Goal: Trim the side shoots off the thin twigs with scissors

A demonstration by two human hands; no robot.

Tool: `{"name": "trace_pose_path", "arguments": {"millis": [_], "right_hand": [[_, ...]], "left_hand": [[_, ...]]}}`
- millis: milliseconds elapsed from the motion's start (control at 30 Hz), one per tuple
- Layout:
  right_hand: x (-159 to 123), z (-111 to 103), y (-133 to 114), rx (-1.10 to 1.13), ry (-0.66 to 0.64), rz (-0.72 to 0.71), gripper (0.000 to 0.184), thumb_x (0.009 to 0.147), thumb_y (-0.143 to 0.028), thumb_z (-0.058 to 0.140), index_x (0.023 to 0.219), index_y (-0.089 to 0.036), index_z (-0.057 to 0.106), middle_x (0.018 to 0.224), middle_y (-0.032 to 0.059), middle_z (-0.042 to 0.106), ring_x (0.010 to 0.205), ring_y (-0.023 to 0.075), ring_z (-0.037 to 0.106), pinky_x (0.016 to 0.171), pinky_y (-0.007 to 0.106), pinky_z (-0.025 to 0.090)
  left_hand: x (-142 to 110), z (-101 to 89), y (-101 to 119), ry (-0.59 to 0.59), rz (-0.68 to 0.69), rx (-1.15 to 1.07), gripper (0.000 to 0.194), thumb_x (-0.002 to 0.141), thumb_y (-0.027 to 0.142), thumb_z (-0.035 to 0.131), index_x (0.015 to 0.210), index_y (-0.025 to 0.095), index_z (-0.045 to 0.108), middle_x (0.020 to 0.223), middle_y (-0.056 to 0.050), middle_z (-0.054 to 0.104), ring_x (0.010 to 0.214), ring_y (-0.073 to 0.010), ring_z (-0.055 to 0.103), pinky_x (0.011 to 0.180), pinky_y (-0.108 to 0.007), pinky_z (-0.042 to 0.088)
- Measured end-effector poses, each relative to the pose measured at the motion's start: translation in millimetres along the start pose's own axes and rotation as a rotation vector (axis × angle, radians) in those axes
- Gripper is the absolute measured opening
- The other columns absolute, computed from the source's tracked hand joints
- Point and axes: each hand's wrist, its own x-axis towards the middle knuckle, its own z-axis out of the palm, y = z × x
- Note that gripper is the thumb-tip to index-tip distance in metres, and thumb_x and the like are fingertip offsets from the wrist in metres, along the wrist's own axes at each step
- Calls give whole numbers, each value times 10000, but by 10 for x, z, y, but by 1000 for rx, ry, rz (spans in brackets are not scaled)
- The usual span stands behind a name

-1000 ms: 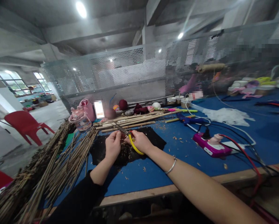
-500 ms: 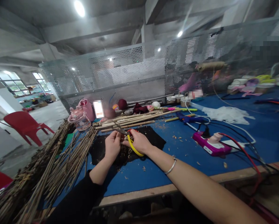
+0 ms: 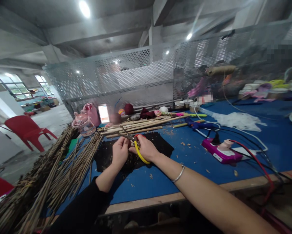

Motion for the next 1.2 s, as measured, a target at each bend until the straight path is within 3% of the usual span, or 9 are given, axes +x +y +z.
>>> {"name": "trace_pose_path", "arguments": {"millis": [300, 500, 767, 1067, 1200], "right_hand": [[9, -37, -28, -71, -21, 51, 310, 691, -454, 581, 804, -187, 471, 630, -2, 541, 531, 122, 467, 492, 205, 302], [15, -39, -3, -91, -20, 56, 331, 718, -503, 536, 799, -185, 492, 613, 2, 547, 505, 115, 457, 473, 202, 284], [17, -34, -7, -122, -18, 91, 365, 744, -531, 495, 810, -173, 524, 673, 38, 588, 548, 124, 499, 495, 200, 302], [31, -36, 2, -219, -38, 130, 363, 746, -544, 483, 825, -189, 496, 696, 36, 592, 607, 153, 539, 515, 215, 285], [20, -28, 17, -273, -49, 101, 393, 706, -516, 549, 923, -199, 462, 786, 35, 590, 716, 181, 558, 561, 222, 294]], "left_hand": [[2, -46, 39, 26, 33, 53, 238, 815, 261, 407, 727, 161, 604, 626, -5, 560, 582, -112, 479, 579, -206, 362], [9, -38, 4, 30, 39, 70, 248, 827, 288, 397, 785, 156, 603, 627, -10, 552, 582, -116, 487, 591, -213, 365], [32, -14, -14, 18, 6, 103, 220, 843, 239, 356, 742, 151, 531, 668, -21, 538, 626, -124, 476, 608, -226, 355], [70, 2, -116, 10, -112, -166, 173, 833, 262, 374, 816, 158, 510, 671, 0, 512, 580, -102, 501, 561, -206, 418], [61, 4, -172, 2, -105, -55, 160, 806, 242, 414, 725, 157, 522, 650, 4, 529, 601, -108, 509, 572, -205, 415]]}}
